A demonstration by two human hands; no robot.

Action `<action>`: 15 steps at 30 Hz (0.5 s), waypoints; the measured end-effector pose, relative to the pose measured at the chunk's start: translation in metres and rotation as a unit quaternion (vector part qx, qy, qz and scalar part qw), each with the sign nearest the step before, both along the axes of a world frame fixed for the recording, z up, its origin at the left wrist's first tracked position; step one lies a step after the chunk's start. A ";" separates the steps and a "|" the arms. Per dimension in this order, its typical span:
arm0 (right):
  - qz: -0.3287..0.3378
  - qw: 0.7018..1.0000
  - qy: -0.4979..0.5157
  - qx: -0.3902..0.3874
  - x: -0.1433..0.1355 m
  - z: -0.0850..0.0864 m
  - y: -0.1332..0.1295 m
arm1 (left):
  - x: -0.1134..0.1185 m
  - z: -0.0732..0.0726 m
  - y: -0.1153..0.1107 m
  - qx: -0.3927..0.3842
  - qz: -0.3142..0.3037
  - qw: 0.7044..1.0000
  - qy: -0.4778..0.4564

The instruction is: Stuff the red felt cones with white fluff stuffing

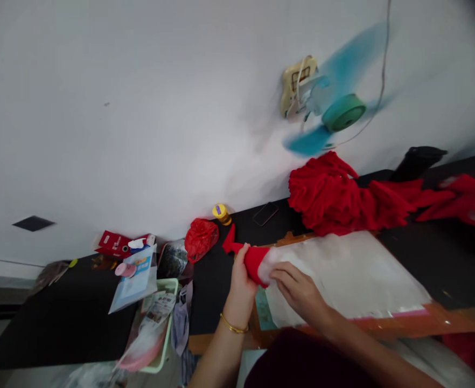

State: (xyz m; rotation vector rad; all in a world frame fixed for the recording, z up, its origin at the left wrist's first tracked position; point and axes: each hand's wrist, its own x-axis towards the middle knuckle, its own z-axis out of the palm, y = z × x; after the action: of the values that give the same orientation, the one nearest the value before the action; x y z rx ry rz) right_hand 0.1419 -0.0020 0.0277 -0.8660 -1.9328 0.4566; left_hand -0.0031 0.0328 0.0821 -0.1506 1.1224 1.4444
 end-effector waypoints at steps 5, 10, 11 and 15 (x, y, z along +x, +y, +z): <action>-0.007 0.998 0.030 -0.047 0.006 0.004 0.004 | 0.002 -0.007 0.000 -0.008 -0.004 1.000 0.004; 0.026 0.984 0.080 -0.156 0.001 0.010 -0.012 | -0.001 -0.009 0.003 0.008 0.015 1.000 0.009; 0.023 0.985 0.073 -0.156 0.000 0.010 -0.012 | -0.001 -0.007 0.004 0.009 0.013 1.000 0.005; 0.014 0.995 0.045 -0.085 0.002 0.006 -0.003 | 0.003 0.002 0.001 0.008 0.003 1.000 -0.007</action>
State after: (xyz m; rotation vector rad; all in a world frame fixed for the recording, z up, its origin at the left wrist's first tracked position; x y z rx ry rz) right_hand 0.1443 -0.0051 0.0333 -0.9116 -1.8455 0.6723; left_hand 0.0003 0.0340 0.0844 -0.1529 1.0989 1.4551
